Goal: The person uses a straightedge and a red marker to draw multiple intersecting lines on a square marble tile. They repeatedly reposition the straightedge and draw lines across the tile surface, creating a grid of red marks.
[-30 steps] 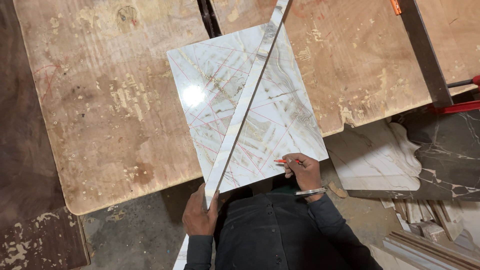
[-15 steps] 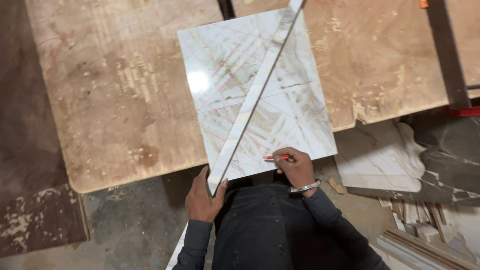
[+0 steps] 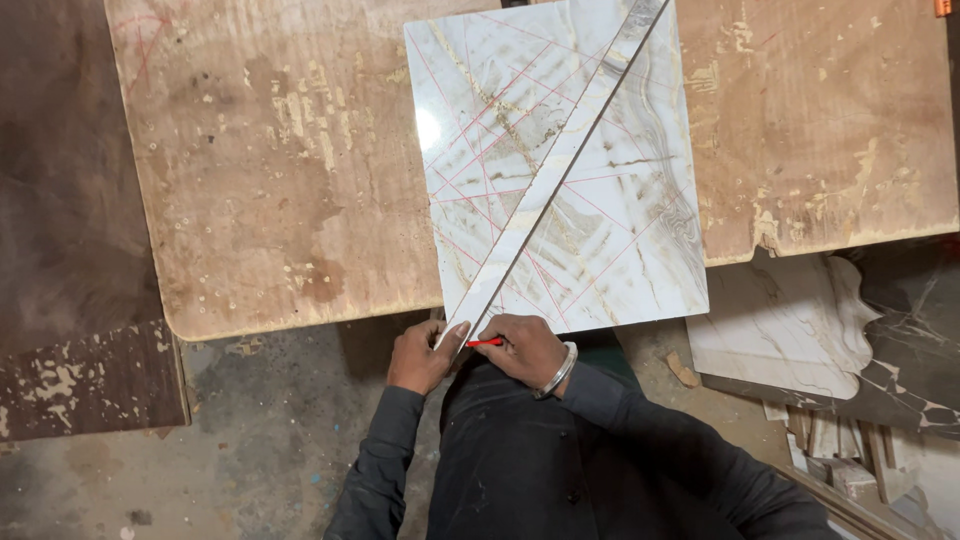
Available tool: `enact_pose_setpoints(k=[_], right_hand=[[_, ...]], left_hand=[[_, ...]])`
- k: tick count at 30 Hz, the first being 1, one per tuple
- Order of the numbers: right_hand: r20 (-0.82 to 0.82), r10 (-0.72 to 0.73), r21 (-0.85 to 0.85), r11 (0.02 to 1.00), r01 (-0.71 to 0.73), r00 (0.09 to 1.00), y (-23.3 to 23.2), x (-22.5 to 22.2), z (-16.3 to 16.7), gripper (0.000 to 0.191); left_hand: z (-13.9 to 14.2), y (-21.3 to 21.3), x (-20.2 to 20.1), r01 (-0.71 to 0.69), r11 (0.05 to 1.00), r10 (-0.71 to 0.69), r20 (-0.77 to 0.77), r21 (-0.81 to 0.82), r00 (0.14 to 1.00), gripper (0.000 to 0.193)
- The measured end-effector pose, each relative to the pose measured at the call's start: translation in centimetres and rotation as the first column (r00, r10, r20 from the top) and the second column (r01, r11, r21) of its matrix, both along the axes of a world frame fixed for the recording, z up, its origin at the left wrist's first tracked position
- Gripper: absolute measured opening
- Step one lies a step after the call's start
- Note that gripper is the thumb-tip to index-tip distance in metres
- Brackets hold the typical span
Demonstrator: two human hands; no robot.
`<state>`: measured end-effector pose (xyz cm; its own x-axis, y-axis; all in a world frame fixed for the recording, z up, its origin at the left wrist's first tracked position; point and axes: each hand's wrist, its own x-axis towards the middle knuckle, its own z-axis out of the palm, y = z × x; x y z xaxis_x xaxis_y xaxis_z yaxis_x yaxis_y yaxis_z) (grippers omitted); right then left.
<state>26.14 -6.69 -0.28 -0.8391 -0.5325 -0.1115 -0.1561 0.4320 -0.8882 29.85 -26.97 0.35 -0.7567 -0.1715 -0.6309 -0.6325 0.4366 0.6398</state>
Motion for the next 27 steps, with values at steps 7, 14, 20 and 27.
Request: enact_pose_setpoints(k=[7, 14, 20, 27], right_hand=[[-0.123, 0.095, 0.014, 0.996, -0.094, 0.988, 0.5, -0.2, -1.3, 0.015], [-0.219, -0.065, 0.042, 0.996, 0.076, 0.974, 4.3, -6.5, -2.4, 0.011], [-0.304, -0.211, 0.075, 0.967, 0.244, 0.929, 10.9, -18.8, -2.5, 0.016], [-0.475, -0.332, 0.070, 0.909, 0.411, 0.815, 18.9, -36.2, -2.4, 0.022]], left_hand=[[0.3, 0.2, -0.1, -0.059, 0.998, 0.060, -0.034, 0.034, 0.998, 0.044], [0.9, 0.7, -0.5, -0.099, 0.995, 0.100, -0.033, 0.010, 0.994, 0.038], [0.5, 0.9, -0.5, -0.102, 0.995, 0.101, 0.044, 0.010, 0.994, 0.040], [-3.3, 0.2, 0.3, -0.171, 0.984, 0.176, 0.263, -0.040, 0.949, 0.038]])
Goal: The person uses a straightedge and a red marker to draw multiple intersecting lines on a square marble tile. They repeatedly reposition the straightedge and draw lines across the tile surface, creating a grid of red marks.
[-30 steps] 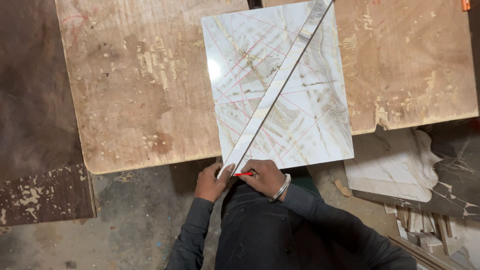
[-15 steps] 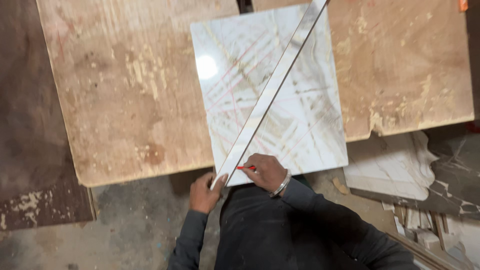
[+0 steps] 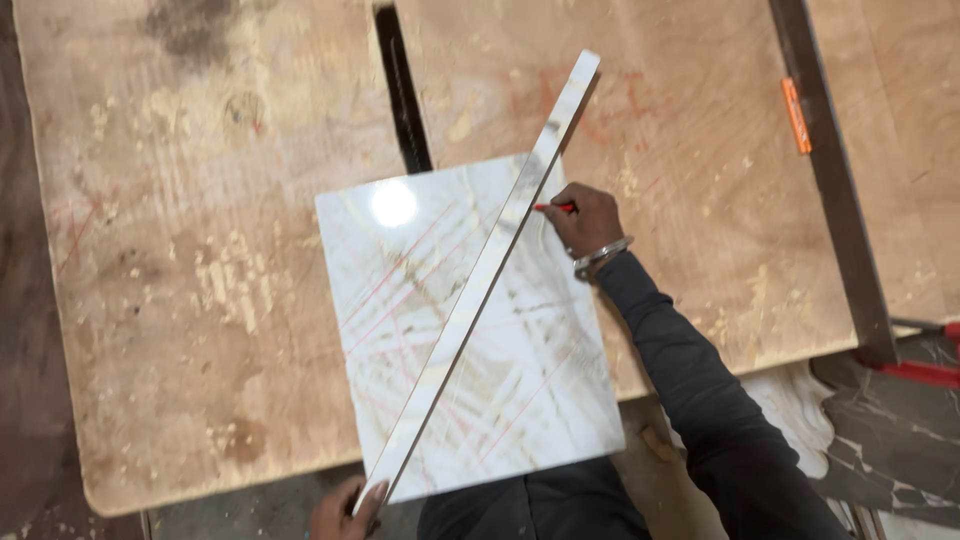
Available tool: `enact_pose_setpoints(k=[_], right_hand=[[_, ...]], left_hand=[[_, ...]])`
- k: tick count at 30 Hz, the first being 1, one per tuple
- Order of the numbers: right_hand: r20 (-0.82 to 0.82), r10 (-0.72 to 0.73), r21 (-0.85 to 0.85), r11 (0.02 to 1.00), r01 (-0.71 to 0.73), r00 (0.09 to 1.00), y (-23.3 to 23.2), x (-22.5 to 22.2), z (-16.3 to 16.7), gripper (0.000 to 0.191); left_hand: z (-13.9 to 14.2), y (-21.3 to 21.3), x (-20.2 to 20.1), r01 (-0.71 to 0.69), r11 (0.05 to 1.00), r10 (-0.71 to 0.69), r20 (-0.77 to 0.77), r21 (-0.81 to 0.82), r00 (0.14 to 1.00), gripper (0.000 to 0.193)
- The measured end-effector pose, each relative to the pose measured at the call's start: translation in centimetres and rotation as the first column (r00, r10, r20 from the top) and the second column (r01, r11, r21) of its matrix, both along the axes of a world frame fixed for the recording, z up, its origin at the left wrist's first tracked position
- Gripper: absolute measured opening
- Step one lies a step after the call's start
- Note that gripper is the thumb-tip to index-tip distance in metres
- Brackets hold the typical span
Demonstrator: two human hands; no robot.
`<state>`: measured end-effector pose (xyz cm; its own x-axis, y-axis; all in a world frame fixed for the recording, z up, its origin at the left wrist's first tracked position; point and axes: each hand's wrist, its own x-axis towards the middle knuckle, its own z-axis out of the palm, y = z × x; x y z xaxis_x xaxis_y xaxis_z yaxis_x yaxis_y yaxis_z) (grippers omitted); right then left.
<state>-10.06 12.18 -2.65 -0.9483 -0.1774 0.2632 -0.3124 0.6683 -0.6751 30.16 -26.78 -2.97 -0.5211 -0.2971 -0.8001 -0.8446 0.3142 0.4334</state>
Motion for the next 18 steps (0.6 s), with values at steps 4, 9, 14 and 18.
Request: enact_pose_setpoints(k=[4, 9, 14, 18], right_hand=[[-0.087, -0.147, 0.003, 0.989, 0.148, 0.985, 3.0, -7.3, -0.7, 0.022], [-0.137, -0.260, -0.062, 0.965, 0.253, 0.956, 3.7, -9.0, -1.9, 0.020], [-0.125, -0.231, -0.090, 0.971, 0.221, 0.965, 1.9, -5.8, -2.3, 0.019], [-0.135, -0.244, -0.049, 0.970, 0.239, 0.960, 0.0, -3.4, -1.6, 0.017]], left_hand=[[-4.3, -0.7, -0.1, -0.047, 0.998, 0.052, 0.116, -0.048, 0.992, 0.037], [-7.1, -0.8, 0.3, -0.110, 0.992, 0.119, 0.150, -0.063, 0.982, 0.037], [-4.7, -0.8, 0.5, -0.138, 0.990, 0.140, 0.134, -0.029, 0.981, 0.037], [-1.4, -0.8, 0.4, -0.127, 0.984, 0.117, 0.083, 0.123, 0.990, 0.039]])
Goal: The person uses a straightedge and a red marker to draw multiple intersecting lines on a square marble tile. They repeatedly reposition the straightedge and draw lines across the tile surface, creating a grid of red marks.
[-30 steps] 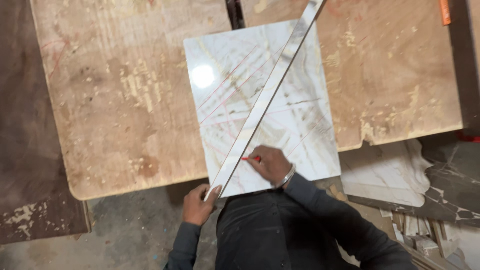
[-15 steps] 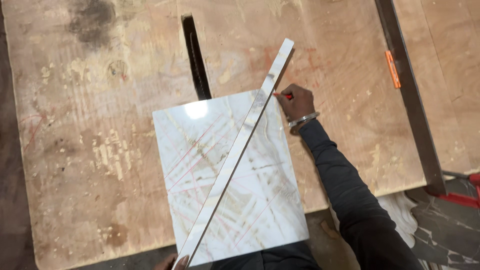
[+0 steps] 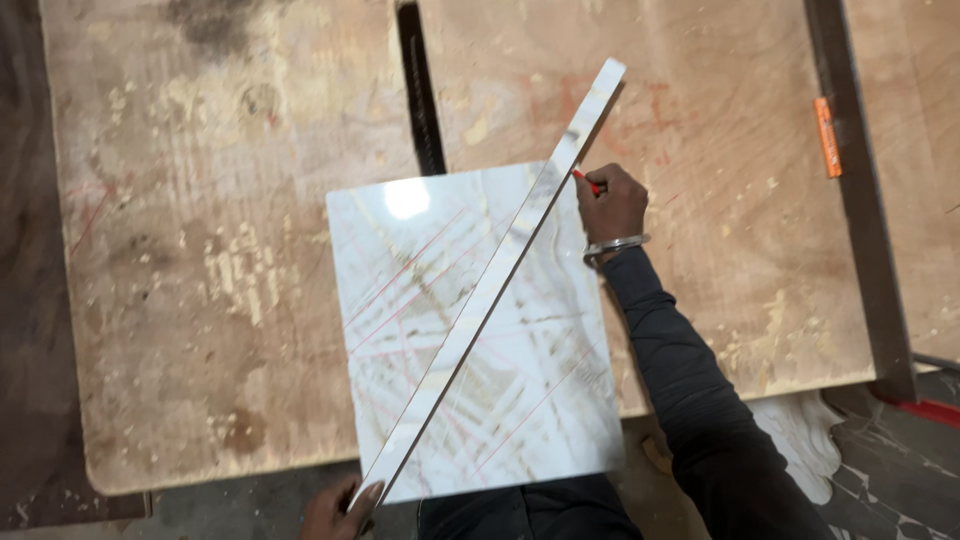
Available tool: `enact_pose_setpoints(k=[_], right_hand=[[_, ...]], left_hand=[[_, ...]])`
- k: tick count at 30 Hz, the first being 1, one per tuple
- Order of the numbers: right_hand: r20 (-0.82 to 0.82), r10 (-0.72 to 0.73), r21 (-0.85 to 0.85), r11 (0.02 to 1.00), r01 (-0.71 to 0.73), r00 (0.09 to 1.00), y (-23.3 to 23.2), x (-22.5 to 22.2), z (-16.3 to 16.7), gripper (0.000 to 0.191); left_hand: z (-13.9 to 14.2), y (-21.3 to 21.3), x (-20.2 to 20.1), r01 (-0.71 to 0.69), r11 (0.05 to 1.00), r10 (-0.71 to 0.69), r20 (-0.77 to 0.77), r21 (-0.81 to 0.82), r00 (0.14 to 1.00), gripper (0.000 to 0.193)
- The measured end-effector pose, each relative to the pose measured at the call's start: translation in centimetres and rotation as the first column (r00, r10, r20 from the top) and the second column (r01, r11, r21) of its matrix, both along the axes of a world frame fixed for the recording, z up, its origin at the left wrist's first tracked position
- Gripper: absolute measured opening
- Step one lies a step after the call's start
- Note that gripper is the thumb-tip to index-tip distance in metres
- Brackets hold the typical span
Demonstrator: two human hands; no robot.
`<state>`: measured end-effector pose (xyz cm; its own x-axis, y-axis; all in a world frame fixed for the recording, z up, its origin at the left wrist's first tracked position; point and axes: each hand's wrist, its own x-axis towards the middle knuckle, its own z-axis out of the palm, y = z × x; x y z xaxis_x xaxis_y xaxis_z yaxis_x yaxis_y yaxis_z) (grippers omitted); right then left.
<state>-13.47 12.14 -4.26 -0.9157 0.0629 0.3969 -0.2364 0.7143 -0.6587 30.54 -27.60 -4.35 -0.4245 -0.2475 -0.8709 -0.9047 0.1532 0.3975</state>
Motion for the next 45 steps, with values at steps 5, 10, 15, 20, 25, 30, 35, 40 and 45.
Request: enact_pose_setpoints(k=[5, 10, 15, 20, 25, 30, 35, 40, 45], right_hand=[[0.114, 0.051, 0.035, 0.998, -0.056, 0.992, -3.1, 6.2, 0.5, 0.020], [0.306, 0.052, 0.056, 0.996, -0.072, 0.951, -12.4, 25.4, 0.1, 0.030], [0.368, 0.533, -0.200, 0.846, -0.495, 0.762, -21.1, 45.6, 3.1, 0.013], [0.426, 0.591, -0.279, 0.806, -0.522, 0.685, -22.7, 48.9, 5.3, 0.012], [0.191, 0.219, -0.133, 0.972, -0.196, 0.957, -15.5, 47.5, 5.5, 0.024], [0.497, -0.260, -0.210, 0.890, 0.405, 0.828, -4.7, 47.7, 2.6, 0.043], [0.358, -0.440, -0.211, 0.821, 0.531, 0.823, 3.3, 43.7, 0.0, 0.047], [0.682, -0.124, -0.630, 0.402, 0.665, 0.721, 2.6, 38.7, -1.4, 0.031], [0.598, -0.010, -0.772, 0.261, 0.580, 0.801, 2.4, 43.9, -2.7, 0.031]], left_hand=[[1.8, 0.2, -0.5, 0.183, 0.983, -0.182, -0.215, -0.016, 0.960, 0.041], [2.0, 0.1, -0.5, 0.301, 0.908, -0.408, -0.450, -0.291, 0.795, 0.048], [2.4, -0.1, -0.1, 0.279, 0.927, -0.366, -0.447, -0.250, 0.816, 0.054], [3.0, 0.3, 1.0, 0.229, 0.855, -0.472, -0.516, -0.466, 0.715, 0.051], [3.5, -0.9, 2.1, 0.112, 0.895, -0.377, -0.599, -0.431, 0.707, 0.049], [5.1, -5.8, 2.7, 0.060, 0.852, -0.396, -0.565, -0.520, 0.724, 0.044], [6.3, -7.1, 2.1, 0.209, 0.788, -0.533, -0.471, -0.579, 0.703, 0.060], [5.3, -0.3, 1.4, 0.035, 0.832, -0.449, -0.636, -0.553, 0.628, 0.052], [4.8, 3.6, 3.1, -0.097, 0.829, -0.337, -0.630, -0.551, 0.700, 0.041]])
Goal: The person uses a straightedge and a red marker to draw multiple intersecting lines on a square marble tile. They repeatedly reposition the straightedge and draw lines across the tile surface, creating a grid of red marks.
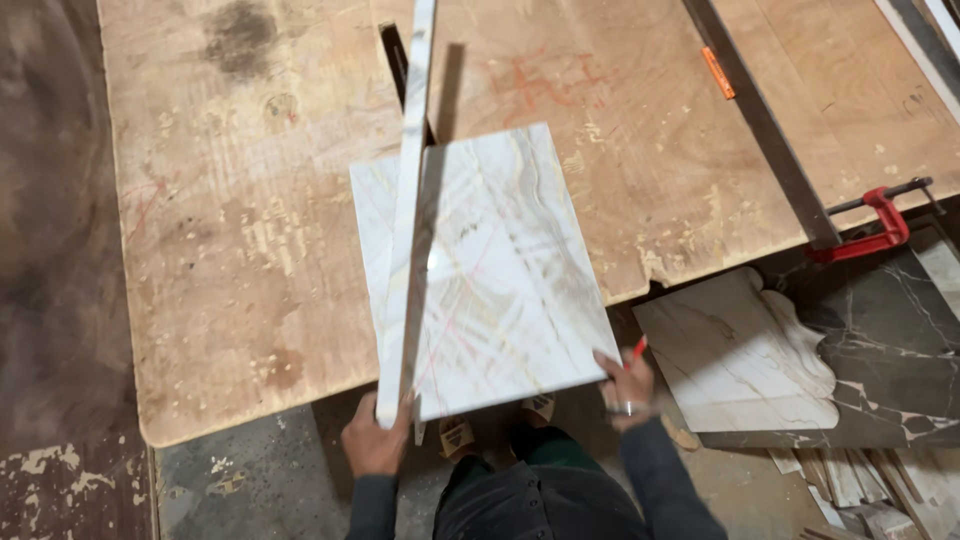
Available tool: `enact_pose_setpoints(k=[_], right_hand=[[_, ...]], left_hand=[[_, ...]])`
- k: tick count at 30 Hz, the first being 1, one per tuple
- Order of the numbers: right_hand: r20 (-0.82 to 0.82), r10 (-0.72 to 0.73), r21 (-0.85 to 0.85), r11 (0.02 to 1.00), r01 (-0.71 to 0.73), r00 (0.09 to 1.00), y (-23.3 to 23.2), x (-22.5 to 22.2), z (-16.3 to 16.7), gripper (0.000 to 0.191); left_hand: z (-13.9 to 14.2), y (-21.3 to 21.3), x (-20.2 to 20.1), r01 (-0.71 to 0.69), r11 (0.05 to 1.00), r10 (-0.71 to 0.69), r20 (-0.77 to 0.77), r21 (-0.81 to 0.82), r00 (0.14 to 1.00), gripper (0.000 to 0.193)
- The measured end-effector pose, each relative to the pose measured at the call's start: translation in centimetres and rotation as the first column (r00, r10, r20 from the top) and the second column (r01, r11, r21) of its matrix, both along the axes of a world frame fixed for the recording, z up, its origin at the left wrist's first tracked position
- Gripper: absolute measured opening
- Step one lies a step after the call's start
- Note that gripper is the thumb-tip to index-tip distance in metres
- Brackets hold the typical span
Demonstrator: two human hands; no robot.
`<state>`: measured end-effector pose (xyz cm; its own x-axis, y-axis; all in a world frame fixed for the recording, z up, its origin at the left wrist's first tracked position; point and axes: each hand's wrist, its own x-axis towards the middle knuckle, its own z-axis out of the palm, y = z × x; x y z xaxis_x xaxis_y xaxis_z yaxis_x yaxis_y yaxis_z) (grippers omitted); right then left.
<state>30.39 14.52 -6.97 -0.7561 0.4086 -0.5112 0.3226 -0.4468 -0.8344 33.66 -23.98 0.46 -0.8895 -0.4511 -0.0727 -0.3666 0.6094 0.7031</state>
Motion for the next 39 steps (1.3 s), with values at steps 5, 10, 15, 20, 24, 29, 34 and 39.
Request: enact_pose_setpoints(k=[5, 10, 15, 20, 24, 29, 34, 39], right_hand=[[0.073, -0.227, -0.464, 0.854, 0.234, 0.971, 3.6, 4.3, -0.8, 0.056], [-0.031, -0.226, -0.661, 0.735, 0.150, 0.974, 3.0, 4.9, -2.2, 0.068], [-0.033, -0.091, -0.650, 0.758, 0.048, 0.995, -0.1, 6.8, -3.4, 0.059], [-0.086, -0.221, -0.405, 0.899, 0.169, 0.972, 1.5, 9.0, -2.6, 0.044], [-0.159, -0.430, -0.370, 0.860, 0.350, 0.889, 5.1, 15.0, 1.4, 0.041], [-0.387, -0.404, -0.130, 0.914, 0.384, 0.829, 9.5, 20.7, 6.5, 0.039], [-0.471, -0.448, 0.233, 0.767, 0.597, 0.760, 15.9, 30.6, 15.7, 0.032], [-0.462, -0.210, 0.688, 0.529, 0.497, 0.862, 21.3, 36.3, 23.5, 0.035]], left_hand=[[0.8, 0.3, 3.4, -0.038, 0.978, 0.040, 0.004, -0.203, 0.999, 0.037], [1.4, 2.8, 6.1, -0.078, 0.988, 0.100, 0.171, -0.131, 0.980, 0.036], [1.7, 5.6, 7.1, 0.034, 0.989, -0.012, 0.160, -0.141, 0.987, 0.034], [1.7, 5.3, 8.7, 0.197, 0.966, -0.165, 0.187, -0.168, 0.968, 0.031], [-0.4, 1.1, 12.7, 0.404, 0.881, -0.433, -0.077, -0.245, 0.898, 0.035], [-7.1, -4.6, 17.9, 0.528, 0.838, -0.520, 0.087, -0.138, 0.850, 0.044], [-10.5, -7.8, 21.1, 0.670, 0.714, -0.681, 0.024, -0.203, 0.732, 0.045], [-11.3, -5.2, 20.8, 0.750, 0.638, -0.748, 0.091, -0.174, 0.657, 0.053]])
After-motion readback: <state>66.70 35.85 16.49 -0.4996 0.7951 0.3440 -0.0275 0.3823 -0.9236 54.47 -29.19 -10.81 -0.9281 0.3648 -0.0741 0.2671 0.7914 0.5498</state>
